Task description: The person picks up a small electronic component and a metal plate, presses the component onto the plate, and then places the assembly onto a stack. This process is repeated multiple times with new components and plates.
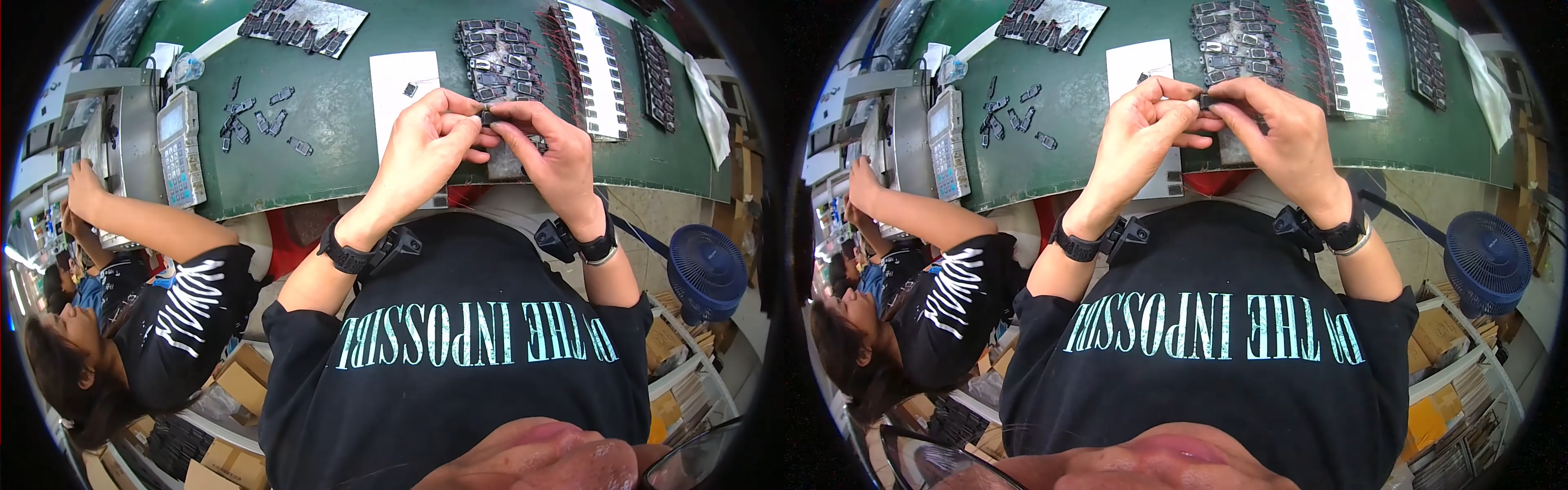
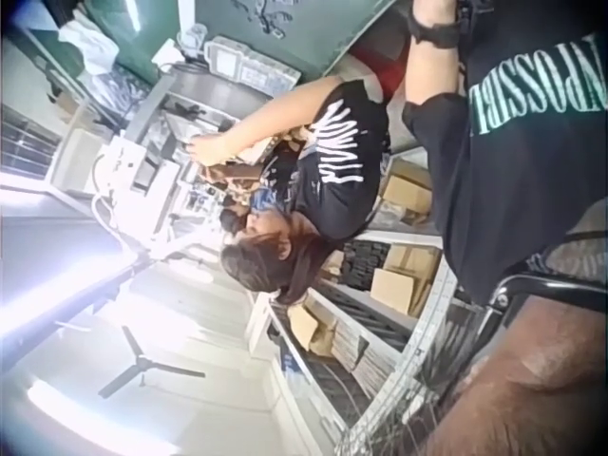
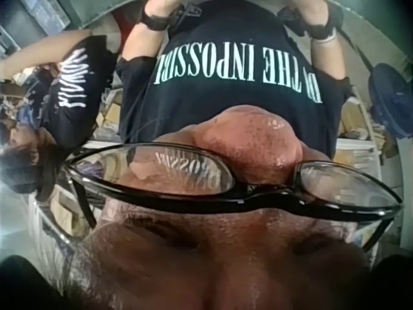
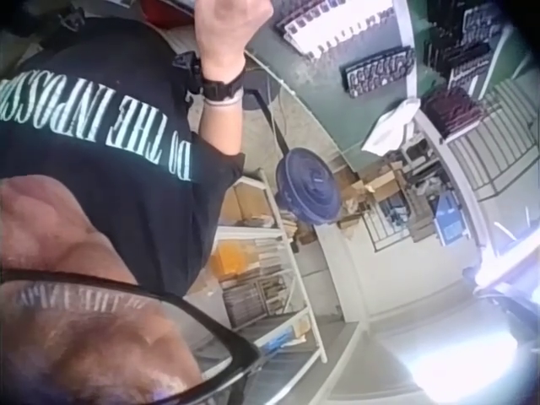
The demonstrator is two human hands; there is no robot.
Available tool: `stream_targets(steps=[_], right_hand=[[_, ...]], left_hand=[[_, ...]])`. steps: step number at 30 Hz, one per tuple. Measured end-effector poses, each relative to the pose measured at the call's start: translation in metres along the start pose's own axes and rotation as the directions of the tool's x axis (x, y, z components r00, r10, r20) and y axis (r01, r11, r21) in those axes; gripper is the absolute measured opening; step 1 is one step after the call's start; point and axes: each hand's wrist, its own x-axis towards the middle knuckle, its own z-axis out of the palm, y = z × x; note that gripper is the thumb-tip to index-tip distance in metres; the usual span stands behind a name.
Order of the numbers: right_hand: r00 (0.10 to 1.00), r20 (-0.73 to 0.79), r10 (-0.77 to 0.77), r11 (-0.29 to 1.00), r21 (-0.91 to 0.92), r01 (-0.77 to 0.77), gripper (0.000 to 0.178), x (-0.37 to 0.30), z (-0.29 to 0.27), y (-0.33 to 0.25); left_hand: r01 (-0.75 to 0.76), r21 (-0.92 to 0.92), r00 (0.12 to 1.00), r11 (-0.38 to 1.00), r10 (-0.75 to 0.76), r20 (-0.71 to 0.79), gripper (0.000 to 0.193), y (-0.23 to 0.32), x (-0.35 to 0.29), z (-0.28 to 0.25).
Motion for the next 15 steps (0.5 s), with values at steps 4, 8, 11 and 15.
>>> stream_targets(steps=[4, 8, 11, 15], right_hand=[[0.999, -0.026, -0.033, 0.998, -0.048, 0.032, 0.019, -0.0027, 0.0032, 0.0012], [0.999, -0.039, -0.035, 0.998, -0.063, 0.032, 0.020, -0.0048, 0.0048, 0.0032], [0.999, -0.040, -0.033, 0.997, -0.066, 0.030, 0.020, -0.0050, 0.0052, 0.0037], [0.997, -0.043, -0.060, 0.995, -0.081, 0.056, 0.019, -0.0043, 0.0073, 0.0020]], left_hand=[[0.001, -0.003, 1.000, 1.000, -0.001, -0.005, 0.024, -0.0013, 0.0002, 0.0006], [0.021, -0.028, 1.000, 0.999, -0.021, -0.013, 0.024, 0.0001, 0.0000, 0.0026], [0.028, -0.038, 1.000, 0.999, -0.029, -0.010, 0.023, -0.0021, 0.0002, 0.0019], [0.019, -0.038, 1.000, 0.999, -0.019, -0.009, 0.022, -0.0055, 0.0000, -0.0010]])
